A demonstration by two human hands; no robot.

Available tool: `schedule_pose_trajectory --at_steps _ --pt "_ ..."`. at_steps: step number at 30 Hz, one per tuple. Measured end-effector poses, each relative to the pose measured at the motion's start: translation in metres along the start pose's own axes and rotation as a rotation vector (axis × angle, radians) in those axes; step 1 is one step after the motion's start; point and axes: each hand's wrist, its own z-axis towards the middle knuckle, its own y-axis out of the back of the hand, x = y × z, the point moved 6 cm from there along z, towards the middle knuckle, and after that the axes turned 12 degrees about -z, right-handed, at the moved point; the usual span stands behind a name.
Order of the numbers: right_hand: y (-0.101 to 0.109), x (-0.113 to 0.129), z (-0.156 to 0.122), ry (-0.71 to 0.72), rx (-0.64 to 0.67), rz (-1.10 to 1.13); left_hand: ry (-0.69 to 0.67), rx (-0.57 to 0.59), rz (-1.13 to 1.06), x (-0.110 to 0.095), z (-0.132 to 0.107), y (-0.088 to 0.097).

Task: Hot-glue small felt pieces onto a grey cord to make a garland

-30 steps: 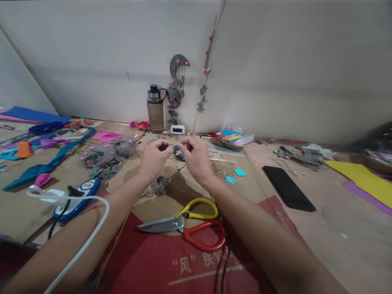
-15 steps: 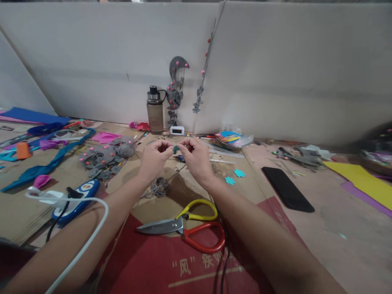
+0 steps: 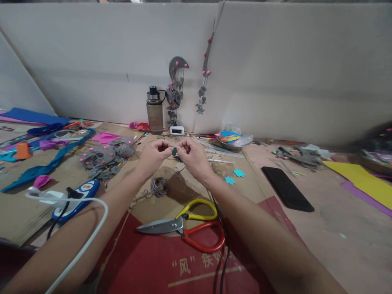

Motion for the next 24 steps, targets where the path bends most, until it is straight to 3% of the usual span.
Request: schedule_pose_trajectory --at_steps 5,8,14,24 --pt "-0.011 -0.006 0.002 -0.093 0.101 0.195 0.065 0.064 -0.104 0.008 0.004 -0.001" --pt "-0.016 -0.013 0.002 -0.199 0.150 0.299 0.173 0.076 -0.187 0.020 0.006 -0.001" --pt "-0.015 -0.021 0.001 -0.265 0.124 0.336 0.333 0.137 -0.238 0.027 0.006 -0.001" --pt "-0.015 -0.019 0.002 -0.148 0.120 0.215 0.188 0.103 -0.082 0.014 0.005 0.001"
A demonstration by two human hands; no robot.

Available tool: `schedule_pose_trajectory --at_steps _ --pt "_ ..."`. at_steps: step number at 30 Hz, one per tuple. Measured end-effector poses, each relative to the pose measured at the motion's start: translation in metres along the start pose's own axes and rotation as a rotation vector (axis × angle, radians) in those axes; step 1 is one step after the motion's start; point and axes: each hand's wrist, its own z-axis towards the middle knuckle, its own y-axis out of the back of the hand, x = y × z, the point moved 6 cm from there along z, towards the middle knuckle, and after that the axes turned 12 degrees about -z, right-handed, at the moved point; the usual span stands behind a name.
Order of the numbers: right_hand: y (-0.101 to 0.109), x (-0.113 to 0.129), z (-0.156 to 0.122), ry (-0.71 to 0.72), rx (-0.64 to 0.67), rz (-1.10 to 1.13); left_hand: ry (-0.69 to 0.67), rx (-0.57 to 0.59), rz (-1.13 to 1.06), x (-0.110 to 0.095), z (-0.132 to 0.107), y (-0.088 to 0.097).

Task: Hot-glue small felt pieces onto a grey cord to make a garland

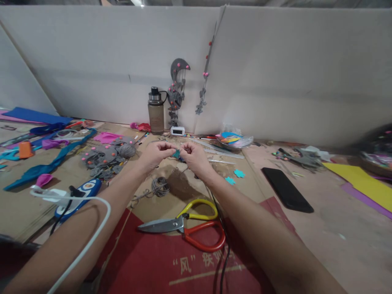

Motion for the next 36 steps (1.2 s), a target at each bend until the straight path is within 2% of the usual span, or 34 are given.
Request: schedule_pose_trajectory --at_steps 11,21,26,36 --pt "-0.006 0.002 -0.003 0.069 0.025 -0.038 -0.056 -0.008 0.126 0.003 0.000 0.001" --pt "-0.003 0.000 -0.002 0.074 0.010 -0.045 0.012 0.034 0.099 -0.001 0.001 0.001" --pt "-0.001 0.000 -0.002 0.140 -0.017 -0.152 -0.040 0.075 0.231 -0.012 -0.003 -0.004" --pt "0.003 0.017 -0.010 0.250 -0.035 -0.417 -0.163 0.030 0.549 -0.027 -0.009 -0.006"
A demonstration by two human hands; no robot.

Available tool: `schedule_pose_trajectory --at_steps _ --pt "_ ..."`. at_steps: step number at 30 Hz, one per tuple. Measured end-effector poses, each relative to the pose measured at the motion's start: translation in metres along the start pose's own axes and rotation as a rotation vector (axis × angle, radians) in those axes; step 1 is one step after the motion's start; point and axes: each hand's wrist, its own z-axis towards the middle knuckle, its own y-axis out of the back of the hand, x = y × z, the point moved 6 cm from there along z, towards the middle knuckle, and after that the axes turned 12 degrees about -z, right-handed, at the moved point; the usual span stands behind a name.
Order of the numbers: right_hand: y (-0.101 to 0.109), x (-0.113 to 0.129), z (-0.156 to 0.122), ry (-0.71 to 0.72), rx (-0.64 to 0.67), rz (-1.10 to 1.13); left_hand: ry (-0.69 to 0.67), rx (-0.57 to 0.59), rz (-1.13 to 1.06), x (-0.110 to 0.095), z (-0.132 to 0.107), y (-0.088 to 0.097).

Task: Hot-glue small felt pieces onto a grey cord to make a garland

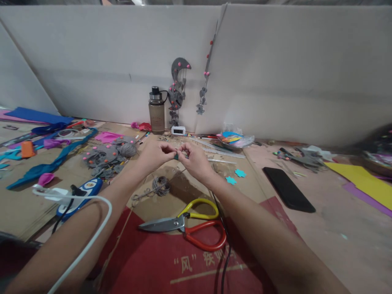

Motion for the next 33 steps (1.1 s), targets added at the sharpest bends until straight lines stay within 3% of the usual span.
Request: schedule_pose_trajectory --at_steps 8,19,25,33 --pt "0.001 0.007 0.001 0.048 0.025 0.004 -0.064 -0.091 0.085 -0.003 -0.001 0.004" --pt "0.010 0.008 -0.002 -0.016 -0.072 0.006 -0.114 -0.175 0.091 -0.006 -0.004 0.006" --pt "-0.003 0.014 -0.007 -0.068 0.013 0.142 -0.077 -0.305 0.038 0.006 -0.005 0.014" --pt "0.001 0.050 -0.018 0.078 0.053 0.167 0.011 -0.532 -0.340 0.042 0.003 0.037"
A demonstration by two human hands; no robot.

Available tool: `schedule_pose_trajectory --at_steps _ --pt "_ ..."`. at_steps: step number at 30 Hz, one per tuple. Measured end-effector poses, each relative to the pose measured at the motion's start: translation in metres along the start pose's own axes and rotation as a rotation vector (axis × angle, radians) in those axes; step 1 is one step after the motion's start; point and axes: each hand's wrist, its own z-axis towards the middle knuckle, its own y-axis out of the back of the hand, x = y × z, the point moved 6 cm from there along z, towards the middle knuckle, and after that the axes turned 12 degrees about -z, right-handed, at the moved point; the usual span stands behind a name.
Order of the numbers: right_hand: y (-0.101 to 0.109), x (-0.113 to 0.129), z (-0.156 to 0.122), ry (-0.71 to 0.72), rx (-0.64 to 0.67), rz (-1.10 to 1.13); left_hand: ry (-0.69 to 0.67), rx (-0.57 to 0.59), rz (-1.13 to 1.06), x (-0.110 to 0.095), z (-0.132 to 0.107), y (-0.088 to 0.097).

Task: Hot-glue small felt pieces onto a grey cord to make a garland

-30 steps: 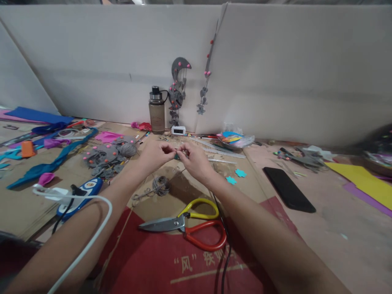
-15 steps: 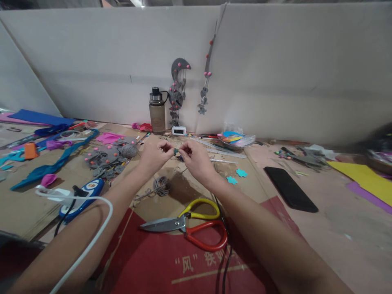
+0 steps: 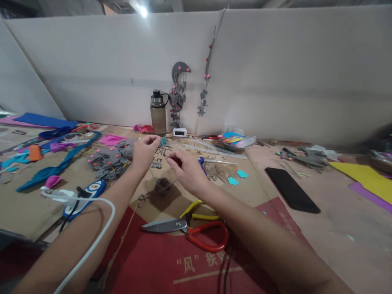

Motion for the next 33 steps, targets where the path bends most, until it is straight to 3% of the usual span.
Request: schedule_pose_trajectory --at_steps 5,9,12,15,18,22,25,27,33 --pt "0.008 0.023 -0.006 0.054 0.034 0.009 0.147 -0.202 -0.373 0.020 0.018 0.024" --pt "0.013 0.029 -0.006 0.054 0.089 0.091 0.221 -0.307 -0.498 0.025 0.028 0.043" --pt "0.008 0.031 -0.009 0.106 0.244 0.098 0.246 -0.325 -0.535 0.024 0.030 0.047" --pt "-0.002 0.027 -0.015 0.163 0.491 0.048 0.247 -0.254 -0.563 0.021 0.028 0.038" --pt "0.001 0.001 -0.012 0.070 0.585 -0.093 0.247 -0.183 -0.566 0.017 0.023 0.027" --pt "0.028 -0.054 0.001 -0.187 0.321 -0.499 0.239 -0.130 -0.516 0.013 0.018 0.018" --pt "0.028 -0.093 -0.005 -0.361 0.354 -0.758 0.214 -0.113 -0.456 0.009 0.014 0.014" --pt "0.016 -0.109 -0.013 -0.398 0.434 -0.764 0.204 -0.089 -0.430 0.005 0.011 0.010" --pt "0.001 -0.135 -0.020 -0.525 0.351 -0.554 0.258 -0.025 -0.477 0.001 0.001 -0.004"
